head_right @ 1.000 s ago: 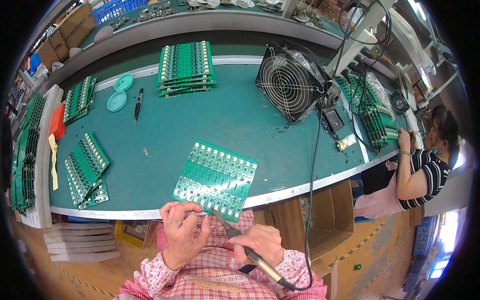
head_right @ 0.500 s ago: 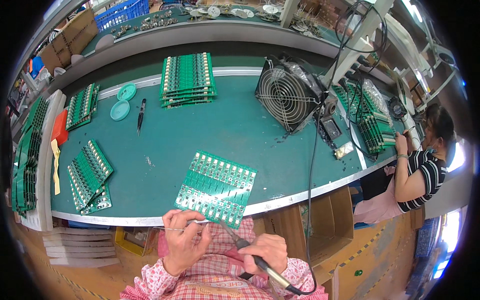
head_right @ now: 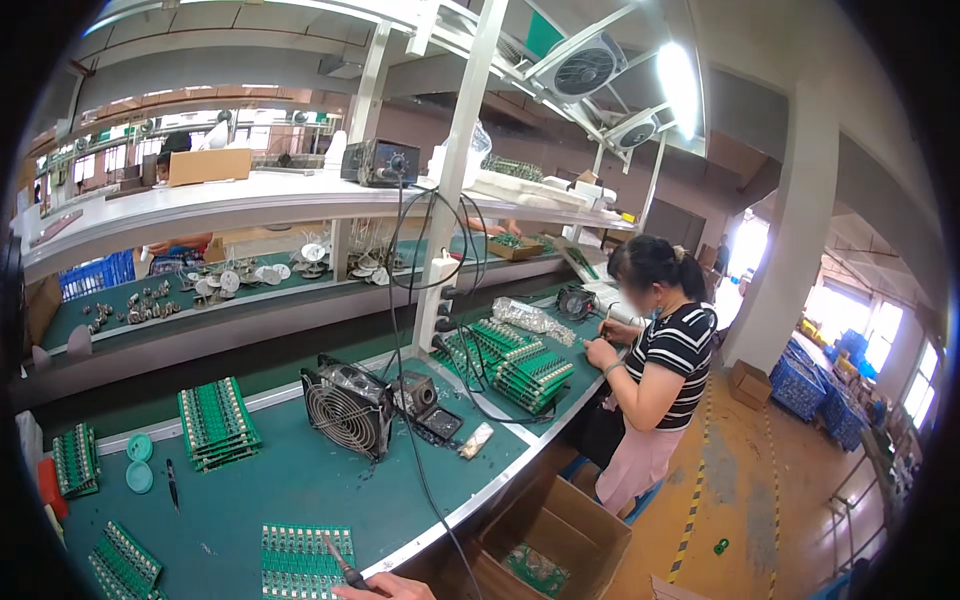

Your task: The person solders components onto a circuit board panel using a soldering iron and solder wire.

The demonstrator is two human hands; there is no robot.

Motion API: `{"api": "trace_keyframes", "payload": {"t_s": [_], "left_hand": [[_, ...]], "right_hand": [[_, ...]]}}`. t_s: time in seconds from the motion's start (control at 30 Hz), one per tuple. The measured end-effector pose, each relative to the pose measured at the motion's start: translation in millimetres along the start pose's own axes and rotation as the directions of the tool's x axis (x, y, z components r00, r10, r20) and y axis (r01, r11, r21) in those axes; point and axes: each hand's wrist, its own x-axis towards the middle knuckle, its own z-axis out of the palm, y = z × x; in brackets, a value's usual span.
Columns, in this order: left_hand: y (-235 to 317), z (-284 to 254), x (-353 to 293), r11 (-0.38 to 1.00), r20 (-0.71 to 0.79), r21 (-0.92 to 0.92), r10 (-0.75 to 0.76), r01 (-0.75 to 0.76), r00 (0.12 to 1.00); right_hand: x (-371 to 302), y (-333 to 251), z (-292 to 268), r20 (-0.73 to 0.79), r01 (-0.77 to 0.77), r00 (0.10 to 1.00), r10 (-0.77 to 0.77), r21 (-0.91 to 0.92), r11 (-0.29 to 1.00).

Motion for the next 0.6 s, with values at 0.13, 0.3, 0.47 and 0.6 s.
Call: {"api": "trace_keyframes", "payload": {"t_s": [0.13, 0.3, 0.47, 0.6], "left_hand": [[14.6, -15.8, 11.6, 0.997, 0.02, 0.018, 0.08, -0.08, 0.997], [-16.7, 3.3, -4.5, 0.965, 0.089, 0.241, 0.087, -0.106, 0.992], [-15.8, 5.9, 4.7, 0.992, 0.048, 0.025, -0.122, 0.12, 0.991], [-21.0, 15.2, 0.0, 0.981, 0.005, -0.031, -0.19, 0.19, 0.982]], "right_hand": [[-3.1, 10.3, 2.0, 0.118, -0.108, 0.99, 0.074, 0.315, 0.943], [18.1, 23.1, -26.9, 0.186, 0.309, 0.936, -0.299, -0.025, 0.951], [26.0, 9.6, -40.8, -0.034, 0.128, 0.991, -0.13, -0.051, 0.99], [23.8, 9.8, -36.0, -0.038, 0.0, 0.999, 0.007, 0.18, 0.984]]}}
